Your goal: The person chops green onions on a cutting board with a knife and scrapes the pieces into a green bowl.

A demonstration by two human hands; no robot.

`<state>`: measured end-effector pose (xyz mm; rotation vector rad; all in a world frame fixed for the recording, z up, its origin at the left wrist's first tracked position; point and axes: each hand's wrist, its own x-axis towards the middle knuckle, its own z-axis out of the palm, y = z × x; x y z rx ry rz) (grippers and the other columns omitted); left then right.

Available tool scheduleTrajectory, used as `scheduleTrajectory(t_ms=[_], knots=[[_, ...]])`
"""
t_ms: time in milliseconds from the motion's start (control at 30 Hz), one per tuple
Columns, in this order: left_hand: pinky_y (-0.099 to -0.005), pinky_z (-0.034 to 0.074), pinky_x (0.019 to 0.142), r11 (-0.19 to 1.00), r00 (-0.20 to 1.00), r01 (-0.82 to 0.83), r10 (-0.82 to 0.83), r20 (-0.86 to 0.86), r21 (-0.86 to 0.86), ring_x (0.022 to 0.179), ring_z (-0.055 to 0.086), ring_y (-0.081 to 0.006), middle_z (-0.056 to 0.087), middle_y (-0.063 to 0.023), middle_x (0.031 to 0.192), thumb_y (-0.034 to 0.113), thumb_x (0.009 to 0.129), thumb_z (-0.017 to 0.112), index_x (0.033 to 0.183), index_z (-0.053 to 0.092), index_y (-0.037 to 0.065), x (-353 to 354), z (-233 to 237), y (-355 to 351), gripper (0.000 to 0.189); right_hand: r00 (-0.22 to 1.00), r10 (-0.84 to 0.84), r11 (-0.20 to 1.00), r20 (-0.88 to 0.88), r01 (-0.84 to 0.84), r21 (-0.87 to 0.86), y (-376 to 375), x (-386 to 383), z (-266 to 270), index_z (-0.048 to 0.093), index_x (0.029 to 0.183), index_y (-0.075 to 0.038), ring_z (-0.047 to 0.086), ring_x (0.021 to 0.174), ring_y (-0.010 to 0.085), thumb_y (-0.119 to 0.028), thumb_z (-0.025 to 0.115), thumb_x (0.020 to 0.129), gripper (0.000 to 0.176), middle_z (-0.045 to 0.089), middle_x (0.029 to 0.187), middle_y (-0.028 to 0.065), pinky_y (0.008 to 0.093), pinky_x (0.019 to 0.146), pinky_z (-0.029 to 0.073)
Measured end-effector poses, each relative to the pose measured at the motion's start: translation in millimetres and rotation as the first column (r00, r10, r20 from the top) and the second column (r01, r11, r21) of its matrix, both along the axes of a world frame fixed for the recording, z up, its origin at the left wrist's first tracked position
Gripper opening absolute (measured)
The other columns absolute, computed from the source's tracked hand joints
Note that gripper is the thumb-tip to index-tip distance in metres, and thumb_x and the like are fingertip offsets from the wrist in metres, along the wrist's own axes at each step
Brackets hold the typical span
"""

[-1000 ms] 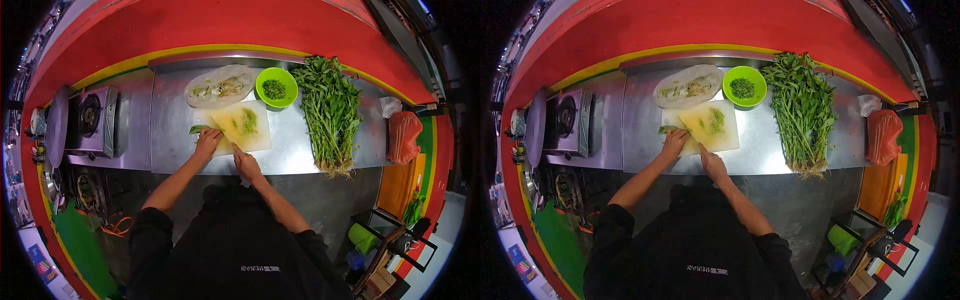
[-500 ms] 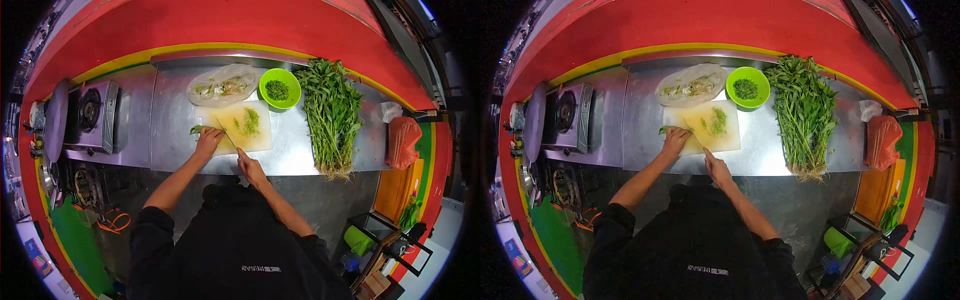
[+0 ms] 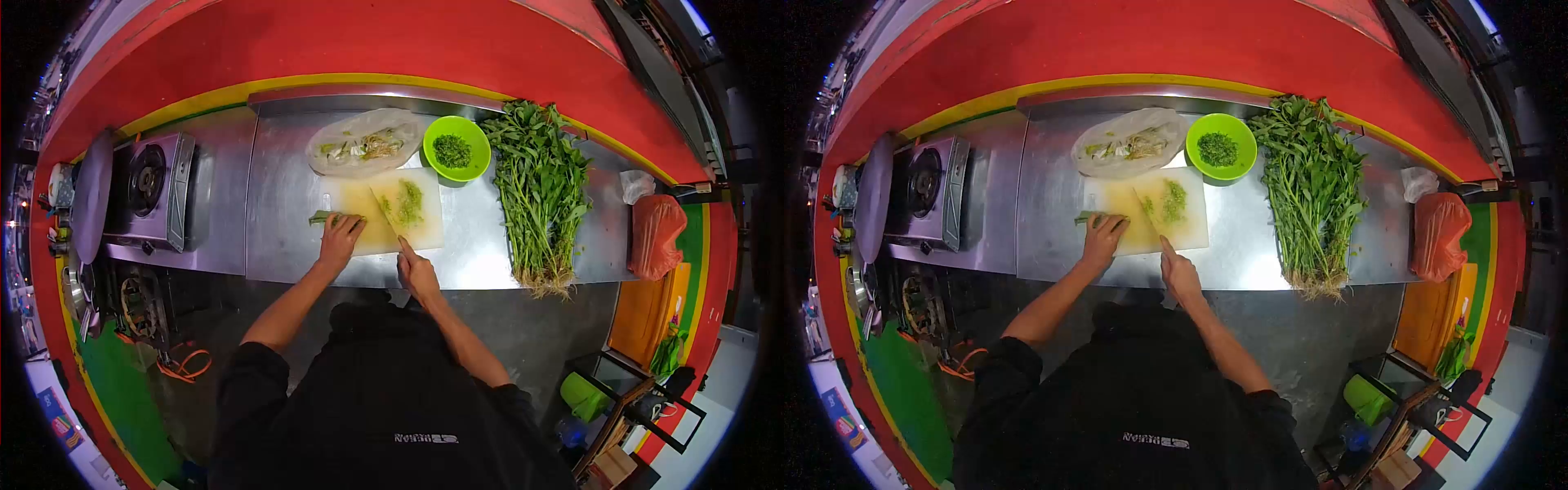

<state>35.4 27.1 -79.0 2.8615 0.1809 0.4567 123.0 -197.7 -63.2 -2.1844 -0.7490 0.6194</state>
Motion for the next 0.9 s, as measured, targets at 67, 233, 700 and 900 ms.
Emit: scheduleTrajectory(t_ms=[67, 233, 700, 900], knots=[[-0.0448, 0.04, 0.105, 1.0, 0.999, 0.022, -0.021, 0.026, -0.022, 0.11, 0.062, -0.0242, 0.067, -0.0084, 0.115, 0.006, 0.082, 0.061, 0.113, 0.071, 0.004, 1.0, -1.6, 2.2, 0.033, 0.999, -0.027, 1.0, -0.04, 0.026, -0.009, -6.5, 4.2, -0.6, 0.049, 0.149, -0.012, 0.063, 0.062, 0.0318, -0.014, 0.054, 0.102, 0.047, 0.064, 0.072, 0.0204, 0.0422, 0.066, 0.052], [-0.0448, 0.043, 0.103, 0.994, 0.991, 0.1, -0.095, 0.092, -0.044, 0.111, 0.06, -0.0262, 0.065, -0.0089, 0.116, 0.004, 0.08, 0.062, 0.114, 0.069, 0.003, 5.6, -15.7, 12.3, 0.034, 0.995, -0.063, 0.997, -0.081, 0.067, 0.049, -10.7, 5.3, 10.5, 0.049, 0.149, -0.012, 0.057, 0.056, 0.0181, -0.01, 0.051, 0.104, 0.046, 0.06, 0.066, 0.0141, 0.0349, 0.058, 0.05], [-0.0404, 0.046, 0.1, 0.977, 0.975, 0.205, -0.198, 0.1, -0.065, 0.103, 0.064, -0.0232, 0.071, -0.0085, 0.112, 0.009, 0.081, 0.062, 0.109, 0.071, 0.003, 22.2, -21.8, 22.7, 0.03, 0.98, -0.037, 0.998, -0.197, 0.047, 0.044, -30.5, -31.6, 5.9, 0.049, 0.15, -0.013, 0.053, 0.054, 0.019, -0.014, 0.054, 0.105, 0.045, 0.061, 0.067, 0.0151, 0.0375, 0.057, 0.048], [-0.039, 0.044, 0.1, 0.986, 0.983, 0.165, -0.165, 0.083, 0.008, 0.103, 0.064, -0.02, 0.071, -0.0039, 0.11, 0.01, 0.082, 0.063, 0.106, 0.073, 0.007, 22.2, -18.2, 21.4, 0.026, 0.98, -0.094, 0.995, -0.177, 0.097, 0.007, -37.6, -14.1, 3.9, 0.049, 0.15, -0.012, 0.058, 0.059, 0.0195, -0.015, 0.053, 0.105, 0.045, 0.062, 0.067, 0.0134, 0.0365, 0.061, 0.049]])
